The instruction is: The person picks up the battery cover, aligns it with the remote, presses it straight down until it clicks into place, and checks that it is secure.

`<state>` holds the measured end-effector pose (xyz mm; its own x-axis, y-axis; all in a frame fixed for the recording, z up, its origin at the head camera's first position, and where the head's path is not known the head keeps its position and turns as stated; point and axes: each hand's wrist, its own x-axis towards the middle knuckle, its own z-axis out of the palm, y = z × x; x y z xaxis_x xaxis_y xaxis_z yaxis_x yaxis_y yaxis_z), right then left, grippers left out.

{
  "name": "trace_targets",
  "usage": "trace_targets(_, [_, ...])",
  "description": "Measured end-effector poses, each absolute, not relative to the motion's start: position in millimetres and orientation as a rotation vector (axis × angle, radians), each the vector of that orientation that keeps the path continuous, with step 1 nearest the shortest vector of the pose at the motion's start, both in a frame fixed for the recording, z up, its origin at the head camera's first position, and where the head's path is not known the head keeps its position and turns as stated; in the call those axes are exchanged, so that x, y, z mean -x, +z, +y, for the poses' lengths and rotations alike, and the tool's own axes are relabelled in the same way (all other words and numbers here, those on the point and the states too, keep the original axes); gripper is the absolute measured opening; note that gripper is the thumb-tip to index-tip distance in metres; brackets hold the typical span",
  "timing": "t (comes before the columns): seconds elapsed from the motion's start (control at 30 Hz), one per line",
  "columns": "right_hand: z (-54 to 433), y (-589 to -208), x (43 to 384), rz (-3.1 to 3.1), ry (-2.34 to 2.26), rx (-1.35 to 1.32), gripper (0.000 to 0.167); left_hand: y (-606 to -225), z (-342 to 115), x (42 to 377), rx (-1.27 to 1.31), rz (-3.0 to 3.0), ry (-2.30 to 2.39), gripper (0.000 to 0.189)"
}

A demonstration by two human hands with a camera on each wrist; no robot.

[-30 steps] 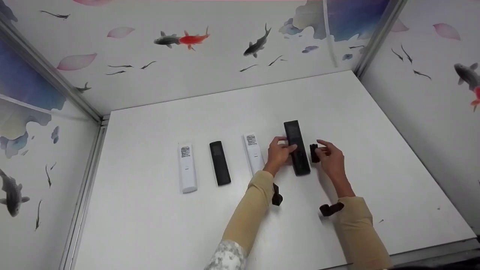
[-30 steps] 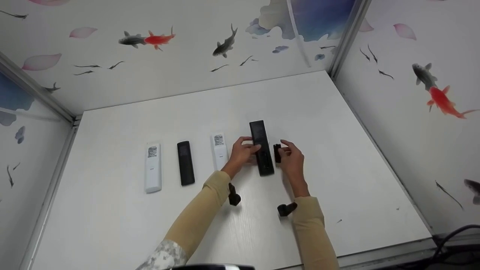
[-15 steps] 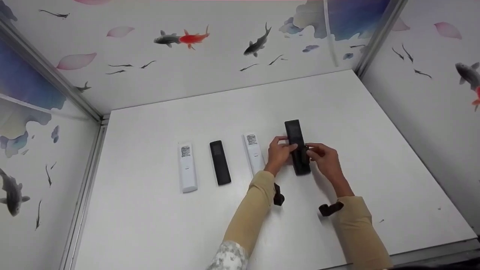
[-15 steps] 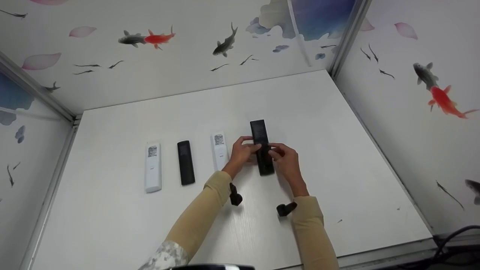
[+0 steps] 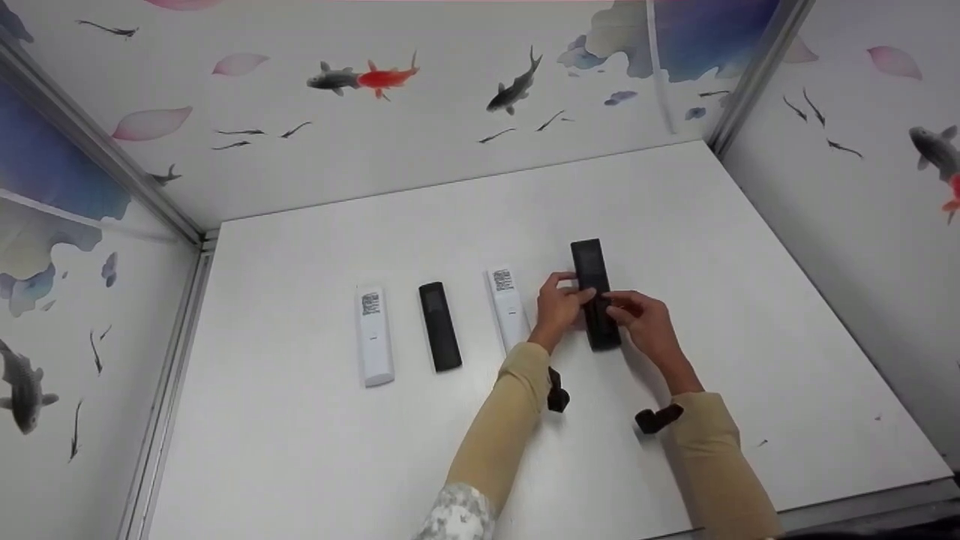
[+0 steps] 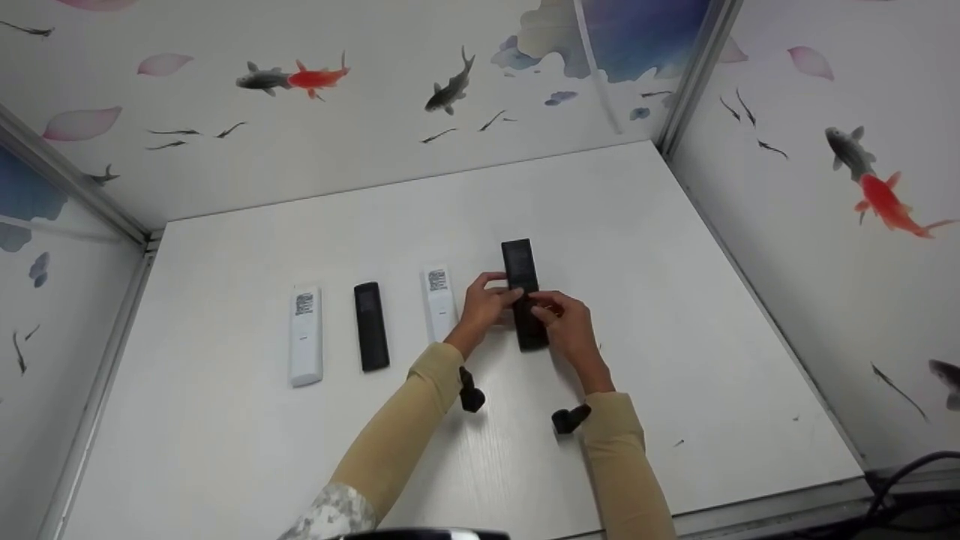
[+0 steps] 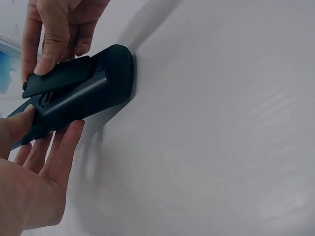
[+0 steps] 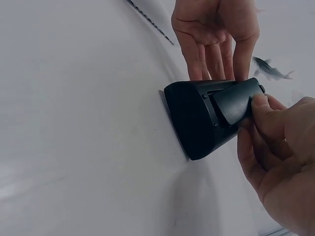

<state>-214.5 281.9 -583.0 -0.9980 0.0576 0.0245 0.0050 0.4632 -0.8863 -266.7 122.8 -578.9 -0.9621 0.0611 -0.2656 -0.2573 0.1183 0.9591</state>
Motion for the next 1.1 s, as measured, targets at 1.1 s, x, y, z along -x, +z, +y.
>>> trace_targets(1.1, [282,-595,212,-2.660,1.540,0.122,0.049,-583,122,265,0.197,2.124,1.981,0.036])
